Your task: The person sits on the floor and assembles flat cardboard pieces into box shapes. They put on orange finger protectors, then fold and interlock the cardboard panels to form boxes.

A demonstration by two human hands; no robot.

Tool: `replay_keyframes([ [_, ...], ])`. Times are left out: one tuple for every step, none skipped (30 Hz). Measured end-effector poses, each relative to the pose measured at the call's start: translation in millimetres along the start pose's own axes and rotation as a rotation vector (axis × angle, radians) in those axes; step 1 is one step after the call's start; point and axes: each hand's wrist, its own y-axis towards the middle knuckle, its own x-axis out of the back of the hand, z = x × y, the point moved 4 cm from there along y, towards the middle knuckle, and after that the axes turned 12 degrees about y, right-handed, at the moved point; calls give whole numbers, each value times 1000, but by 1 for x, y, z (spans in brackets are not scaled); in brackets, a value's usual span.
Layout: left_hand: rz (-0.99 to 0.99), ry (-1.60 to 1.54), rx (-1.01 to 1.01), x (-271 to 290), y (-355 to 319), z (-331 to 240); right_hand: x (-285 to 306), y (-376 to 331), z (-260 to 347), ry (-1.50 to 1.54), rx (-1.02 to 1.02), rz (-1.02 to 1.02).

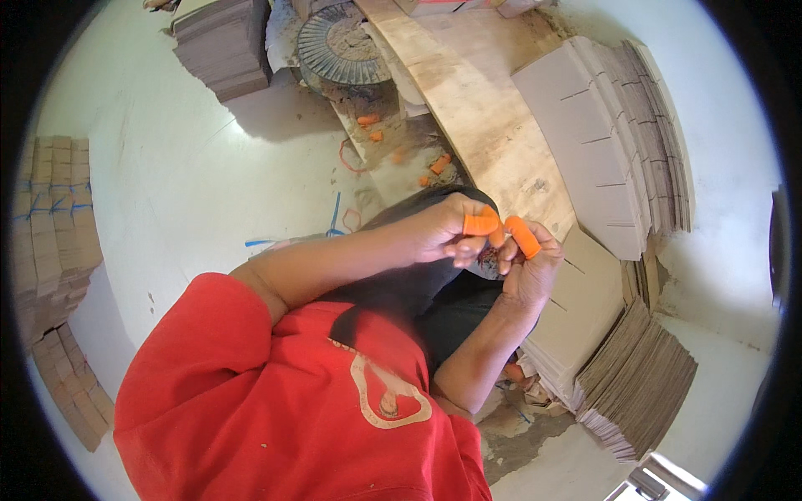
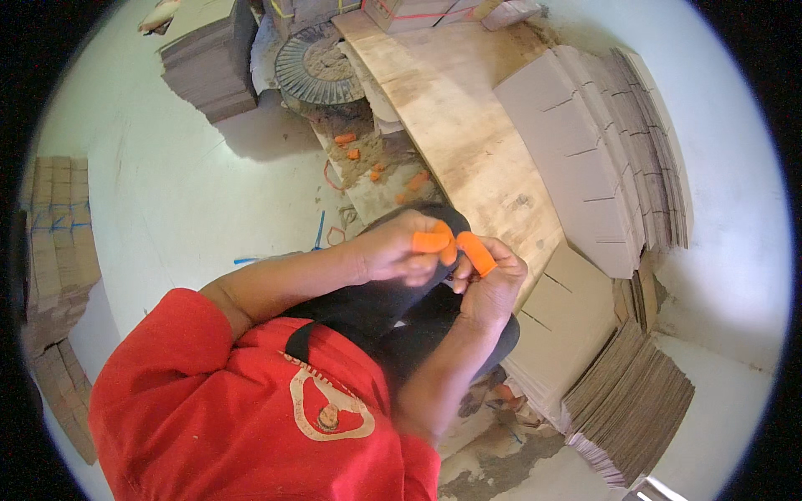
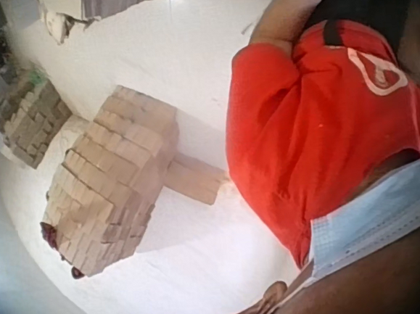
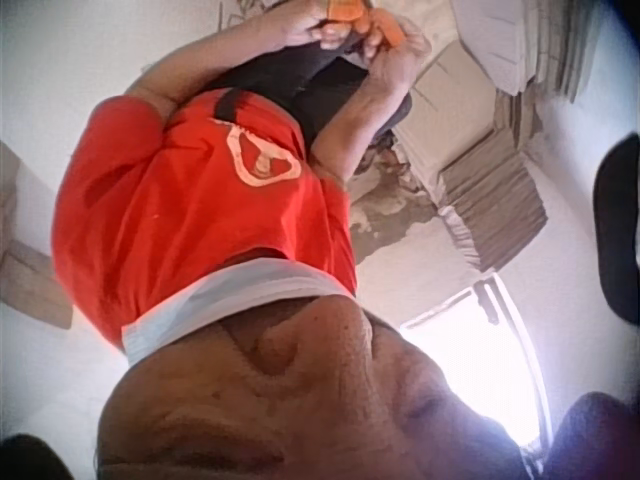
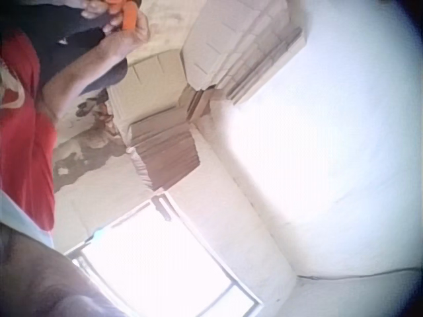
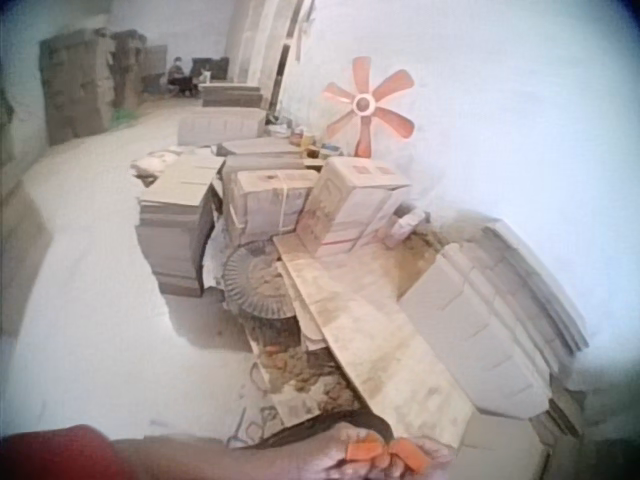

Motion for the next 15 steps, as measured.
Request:
replay_keyframes([
  [85, -54, 49, -2, -2, 4, 8, 2, -4, 52, -8, 39],
  [187, -126, 60, -5, -4, 7, 16, 4, -7, 107, -13, 78],
  [289, -198, 71, -8, -6, 11, 20, 5, -8, 162, -19, 115],
  [388, -265, 82, -11, -9, 14, 18, 4, -10, 93, -31, 99],
  [459, -241, 76, -16, -11, 18, 17, 5, -15, 135, -57, 116],
  [473, -264, 64, -19, -14, 21, 18, 7, -22, 178, -83, 132],
  [493, -288, 55, -22, -17, 19, 18, 8, -26, 221, -105, 144],
  [499, -228, 44, -23, -16, 17, 14, 6, -26, 298, -93, 245],
  [505, -169, 33, -24, -15, 15, 12, 6, -27, 344, -97, 252],
  [511, -107, 19, -25, -13, 13, 10, 7, -26, 389, -100, 261],
  [465, -102, 22, -23, -12, 10, 8, 7, -27, 433, -103, 270],
  [420, -98, 24, -21, -11, 7, 9, 8, -28, 418, -86, 213],
  [374, -95, 24, -19, -10, 6, 11, 9, -30, 400, -70, 157],
  [365, -102, 20, -18, -9, 7, 13, 10, -31, 381, -54, 100],
  [356, -110, 16, -16, -8, 10, 12, 10, -31, 354, -54, 111],
])
